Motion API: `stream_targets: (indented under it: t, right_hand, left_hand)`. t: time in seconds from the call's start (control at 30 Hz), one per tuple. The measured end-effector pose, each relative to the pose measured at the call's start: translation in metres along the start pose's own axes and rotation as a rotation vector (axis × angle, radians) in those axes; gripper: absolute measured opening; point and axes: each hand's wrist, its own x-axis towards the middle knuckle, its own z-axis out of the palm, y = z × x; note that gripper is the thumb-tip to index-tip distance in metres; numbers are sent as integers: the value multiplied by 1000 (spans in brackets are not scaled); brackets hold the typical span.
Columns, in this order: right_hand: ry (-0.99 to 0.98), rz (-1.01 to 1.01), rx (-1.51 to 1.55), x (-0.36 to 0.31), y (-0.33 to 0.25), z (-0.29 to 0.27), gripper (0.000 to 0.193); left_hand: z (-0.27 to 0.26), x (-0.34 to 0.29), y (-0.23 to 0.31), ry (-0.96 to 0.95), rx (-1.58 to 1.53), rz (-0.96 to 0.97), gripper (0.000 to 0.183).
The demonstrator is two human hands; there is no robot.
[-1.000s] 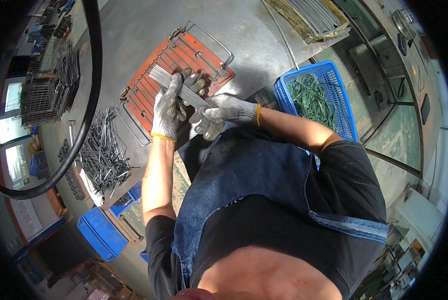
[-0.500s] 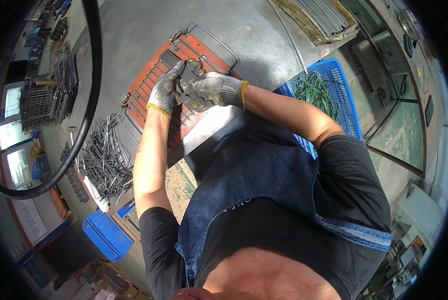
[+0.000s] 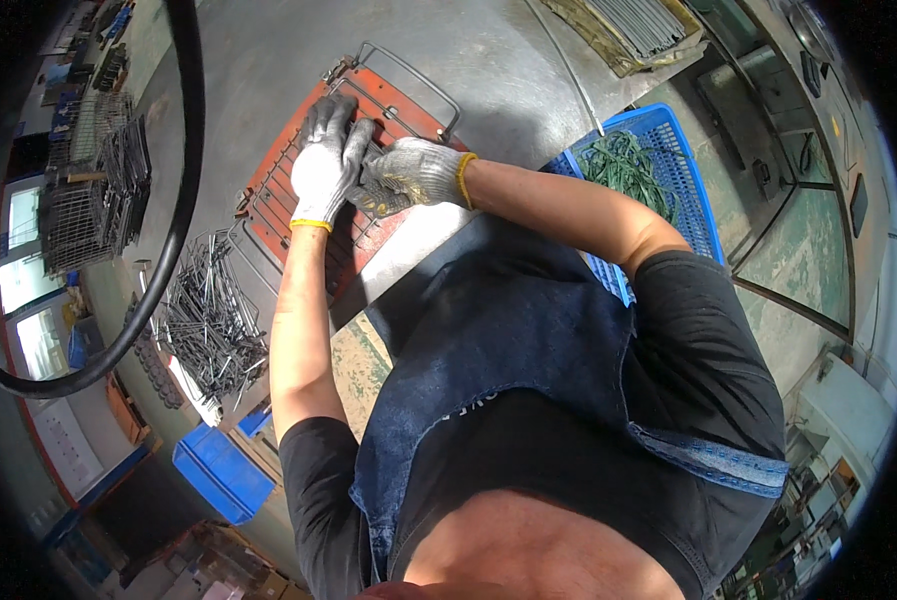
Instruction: Placing metal rods into a red jig to assemble a grid-like component.
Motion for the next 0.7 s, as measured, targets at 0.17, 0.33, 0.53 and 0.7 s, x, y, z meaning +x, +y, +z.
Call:
stream_targets:
  t: [0.17, 0.33, 0.53, 0.7]
  right_hand:
    - [-52, 641, 137, -22, -48, -67, 40]
    - [255, 677, 123, -48, -46, -119, 30]
    - [811, 401, -375, -66, 13, -67, 27]
    - [730, 692, -60, -67, 20, -32, 22]
  left_hand:
    - [10, 1, 12, 41, -38, 14, 47]
    - [25, 0, 14, 98, 270, -6, 53]
    - [22, 0, 8, 110, 259, 175, 50]
    - [3, -20, -7, -89, 135, 204, 56]
